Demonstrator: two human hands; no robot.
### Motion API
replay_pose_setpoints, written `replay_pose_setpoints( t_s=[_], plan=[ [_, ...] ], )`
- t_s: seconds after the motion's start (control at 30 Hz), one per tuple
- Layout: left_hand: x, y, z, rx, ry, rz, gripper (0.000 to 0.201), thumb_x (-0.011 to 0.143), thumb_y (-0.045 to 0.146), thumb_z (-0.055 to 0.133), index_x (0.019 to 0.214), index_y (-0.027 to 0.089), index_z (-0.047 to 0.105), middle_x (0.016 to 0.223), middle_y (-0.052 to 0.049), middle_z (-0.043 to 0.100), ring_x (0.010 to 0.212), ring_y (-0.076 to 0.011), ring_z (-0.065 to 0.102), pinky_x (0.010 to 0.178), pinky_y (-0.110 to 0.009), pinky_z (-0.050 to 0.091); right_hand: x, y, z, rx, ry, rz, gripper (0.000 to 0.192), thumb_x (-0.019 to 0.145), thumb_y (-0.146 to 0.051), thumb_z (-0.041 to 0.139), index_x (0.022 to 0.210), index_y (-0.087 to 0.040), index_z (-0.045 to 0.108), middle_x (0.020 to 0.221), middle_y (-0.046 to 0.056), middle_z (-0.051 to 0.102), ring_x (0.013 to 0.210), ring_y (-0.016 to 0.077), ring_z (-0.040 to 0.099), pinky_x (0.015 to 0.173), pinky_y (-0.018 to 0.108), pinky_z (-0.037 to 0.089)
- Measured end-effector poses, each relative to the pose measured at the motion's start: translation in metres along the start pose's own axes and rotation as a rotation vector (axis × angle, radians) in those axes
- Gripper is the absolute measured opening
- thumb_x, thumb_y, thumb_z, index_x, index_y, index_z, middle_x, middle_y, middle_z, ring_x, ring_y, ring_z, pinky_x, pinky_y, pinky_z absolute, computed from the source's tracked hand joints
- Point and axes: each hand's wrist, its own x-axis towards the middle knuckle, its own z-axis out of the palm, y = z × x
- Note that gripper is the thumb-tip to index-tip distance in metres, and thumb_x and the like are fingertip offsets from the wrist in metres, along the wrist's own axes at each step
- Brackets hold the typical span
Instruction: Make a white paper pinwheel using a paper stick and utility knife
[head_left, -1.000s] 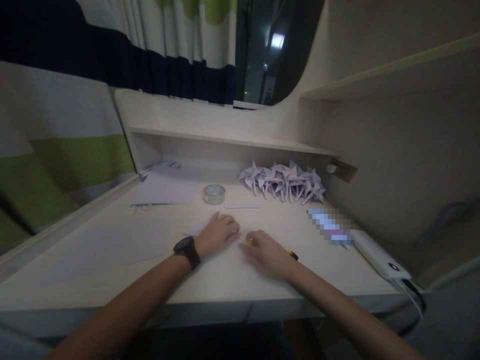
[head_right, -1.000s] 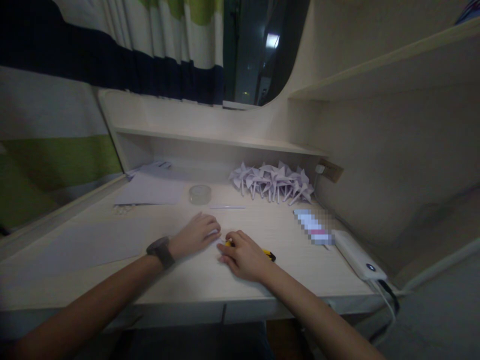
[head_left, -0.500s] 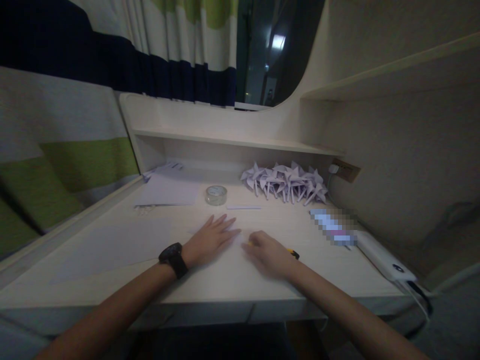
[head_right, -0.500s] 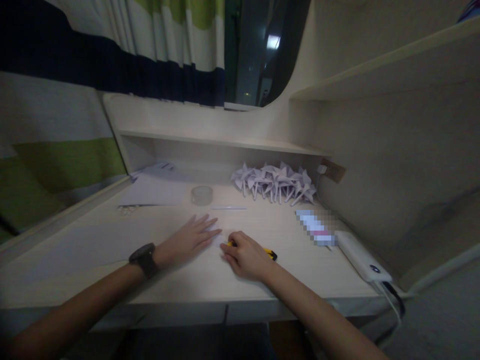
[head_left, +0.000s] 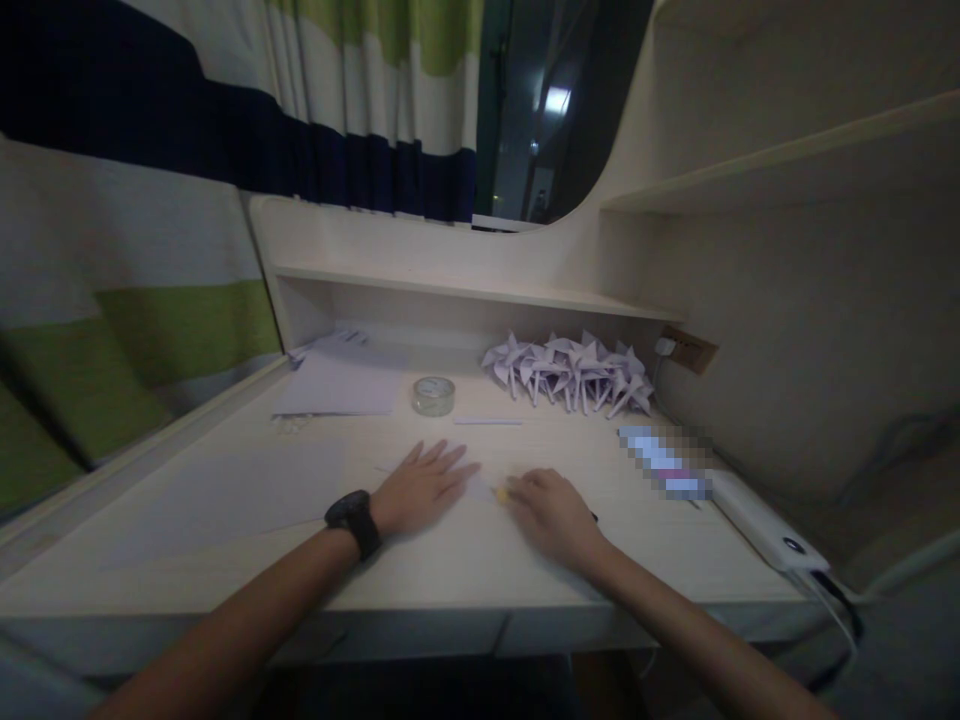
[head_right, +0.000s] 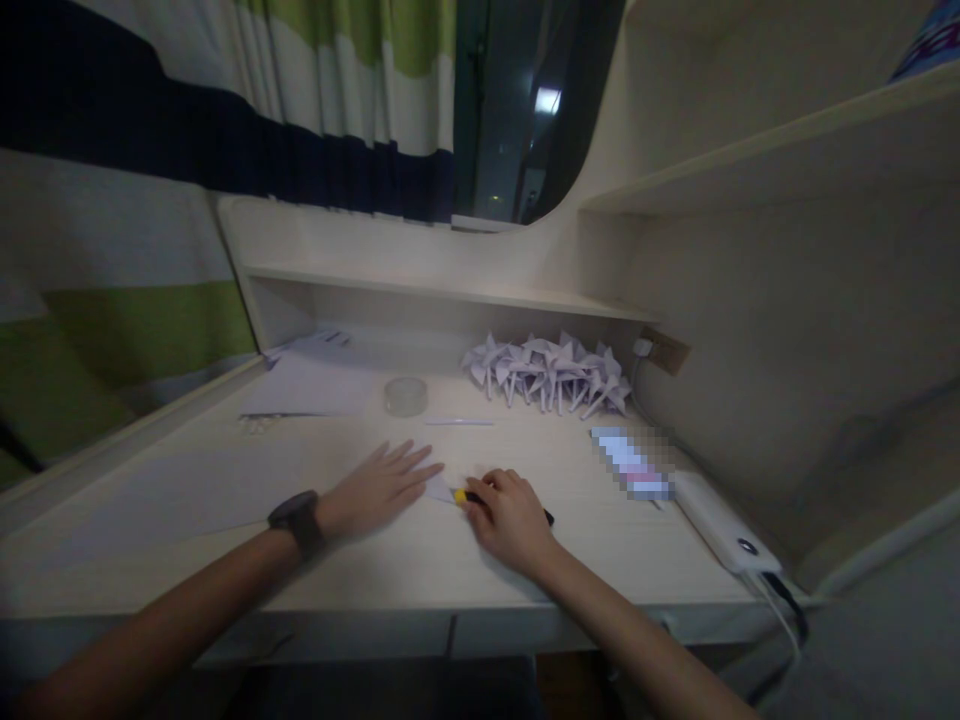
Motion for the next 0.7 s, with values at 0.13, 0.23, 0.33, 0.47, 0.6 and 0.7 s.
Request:
replay_pose_setpoints(
  t_s=[0.13, 0.23, 0.33, 0.47, 0.6, 0.7],
  plan=[
    [-0.0004, -0.0004, 0.0012, 0.000, 0.003, -0.006, 0.049, 0.100, 0.049, 0.017, 0.146, 0.041, 0.030, 0.156, 0.000, 0.026, 0.143, -0.0313, 0.021, 0.112, -0.059, 0.012, -0.0026, 0.0002, 0.0010, 0.016, -0.015, -0.011, 0.023, 0.090, -0.022, 0.055, 0.109, -0.022, 0.067, 0.095, 0.008, 0.060, 0.088, 0.0212, 0.054, 0.078, 0.033, 0.043],
    [-0.0013, 0.0006, 0.0011, 0.001, 0.008, -0.026, 0.048, 0.100, 0.051, 0.017, 0.146, 0.043, 0.030, 0.156, 0.001, 0.027, 0.143, -0.0331, 0.019, 0.110, -0.063, 0.009, -0.0020, -0.0019, 0.0005, 0.006, 0.010, -0.046, 0.022, 0.089, -0.022, 0.056, 0.108, -0.021, 0.068, 0.093, 0.009, 0.060, 0.085, 0.0208, 0.053, 0.075, 0.032, 0.042],
    [-0.0022, 0.0011, 0.0005, -0.008, 0.000, -0.037, 0.049, 0.100, 0.051, 0.016, 0.146, 0.044, 0.029, 0.156, 0.001, 0.027, 0.143, -0.0346, 0.018, 0.108, -0.067, 0.007, -0.0012, -0.0025, 0.0001, -0.006, 0.033, -0.068, 0.021, 0.090, -0.024, 0.057, 0.107, -0.022, 0.069, 0.091, 0.008, 0.059, 0.083, 0.0202, 0.052, 0.072, 0.031, 0.041],
    [-0.0018, 0.0002, 0.0003, -0.017, -0.025, -0.032, 0.049, 0.100, 0.051, 0.015, 0.146, 0.044, 0.028, 0.156, 0.001, 0.026, 0.143, -0.0349, 0.018, 0.108, -0.067, 0.008, -0.0006, -0.0006, 0.0003, 0.006, 0.042, -0.096, 0.020, 0.090, -0.025, 0.058, 0.107, -0.023, 0.069, 0.089, 0.008, 0.059, 0.080, 0.0194, 0.052, 0.069, 0.030, 0.040],
    [-0.0009, -0.0012, 0.0014, -0.015, -0.023, -0.031, 0.050, 0.100, 0.051, 0.014, 0.147, 0.043, 0.027, 0.157, 0.001, 0.025, 0.143, -0.0344, 0.017, 0.108, -0.067, 0.009, 0.0001, 0.0021, 0.0018, 0.011, 0.055, -0.109, 0.017, 0.088, -0.023, 0.060, 0.103, -0.022, 0.070, 0.086, 0.006, 0.059, 0.078, 0.0190, 0.051, 0.067, 0.030, 0.039],
    [-0.0003, -0.0021, 0.0025, -0.012, -0.032, -0.027, 0.050, 0.100, 0.050, 0.014, 0.147, 0.043, 0.027, 0.157, 0.001, 0.025, 0.143, -0.0342, 0.017, 0.108, -0.066, 0.009, 0.0014, 0.0045, 0.0029, 0.027, 0.061, -0.127, 0.016, 0.088, -0.022, 0.061, 0.101, -0.022, 0.070, 0.084, 0.006, 0.059, 0.078, 0.0185, 0.051, 0.067, 0.030, 0.039]
  ],
)
